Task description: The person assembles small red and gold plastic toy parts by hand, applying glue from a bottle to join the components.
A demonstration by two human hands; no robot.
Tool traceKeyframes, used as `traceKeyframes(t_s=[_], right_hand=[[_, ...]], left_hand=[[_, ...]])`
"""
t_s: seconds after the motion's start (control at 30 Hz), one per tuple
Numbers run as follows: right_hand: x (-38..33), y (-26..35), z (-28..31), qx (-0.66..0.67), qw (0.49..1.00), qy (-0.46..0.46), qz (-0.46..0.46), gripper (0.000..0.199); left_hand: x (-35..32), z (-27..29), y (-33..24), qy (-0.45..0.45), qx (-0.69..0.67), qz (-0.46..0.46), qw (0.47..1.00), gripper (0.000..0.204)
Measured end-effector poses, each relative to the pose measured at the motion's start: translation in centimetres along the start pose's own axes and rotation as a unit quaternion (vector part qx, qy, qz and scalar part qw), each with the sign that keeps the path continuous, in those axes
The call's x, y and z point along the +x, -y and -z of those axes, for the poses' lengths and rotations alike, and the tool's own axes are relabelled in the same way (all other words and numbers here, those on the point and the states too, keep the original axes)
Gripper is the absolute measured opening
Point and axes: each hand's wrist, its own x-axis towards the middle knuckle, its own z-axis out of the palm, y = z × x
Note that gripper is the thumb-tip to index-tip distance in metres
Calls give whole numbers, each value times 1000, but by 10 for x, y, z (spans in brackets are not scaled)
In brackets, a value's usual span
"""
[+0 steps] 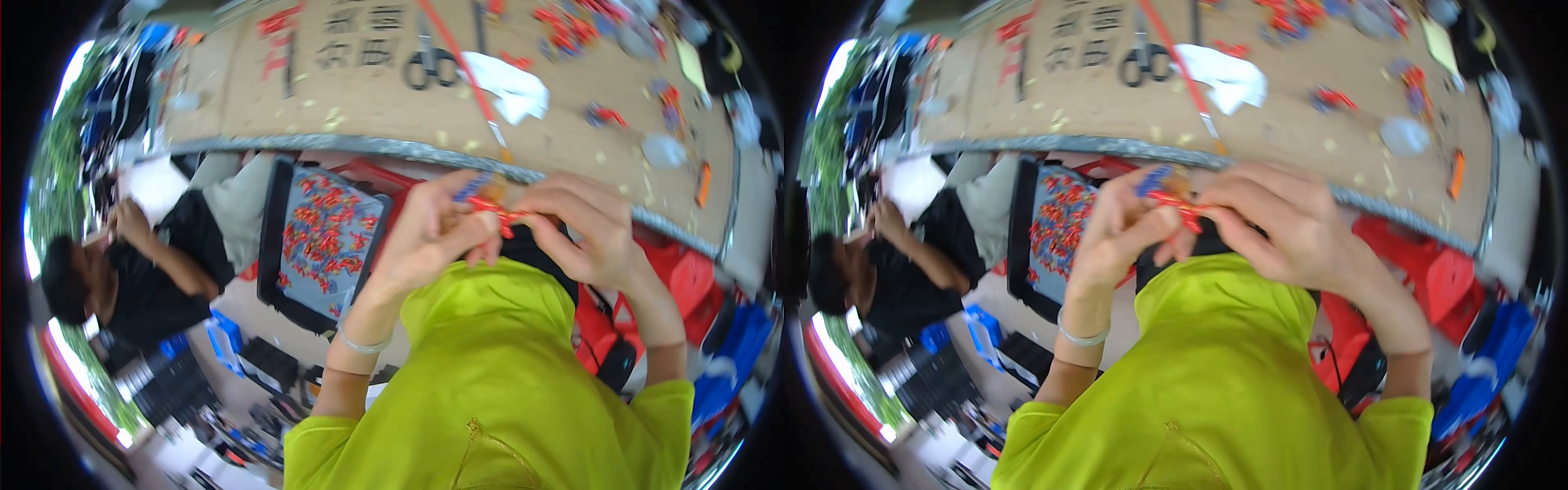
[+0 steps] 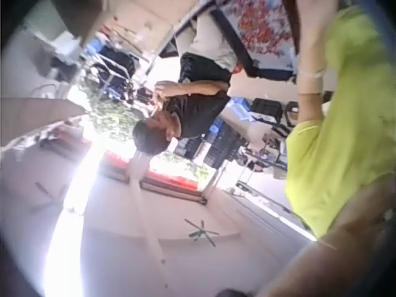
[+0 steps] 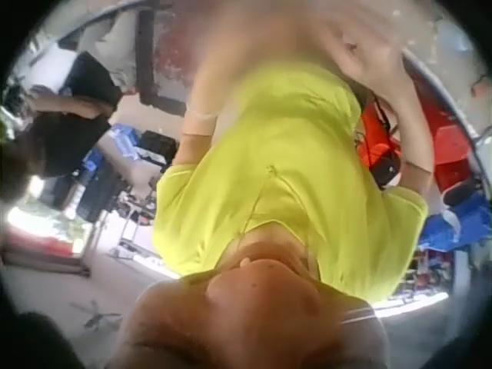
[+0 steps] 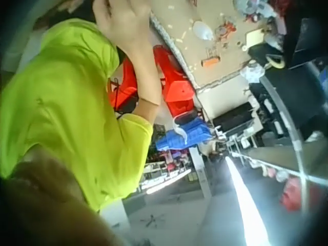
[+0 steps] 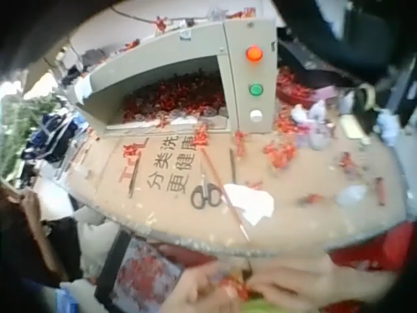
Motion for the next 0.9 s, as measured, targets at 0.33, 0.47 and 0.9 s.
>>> traceKeyframes(t_s=[0.33, 0.47, 0.9], right_hand=[[-16, -5, 9, 12, 999, -40, -3, 17], [-17, 1, 9, 15, 999, -31, -1, 14], [-11, 7, 7, -5, 1000, -15, 8, 15]], left_hand=[[14, -18, 4, 38, -17, -19, 999, 20], [14, -12, 8, 79, -29, -20, 996, 20], [10, -6, 7, 69, 1, -18, 997, 28]])
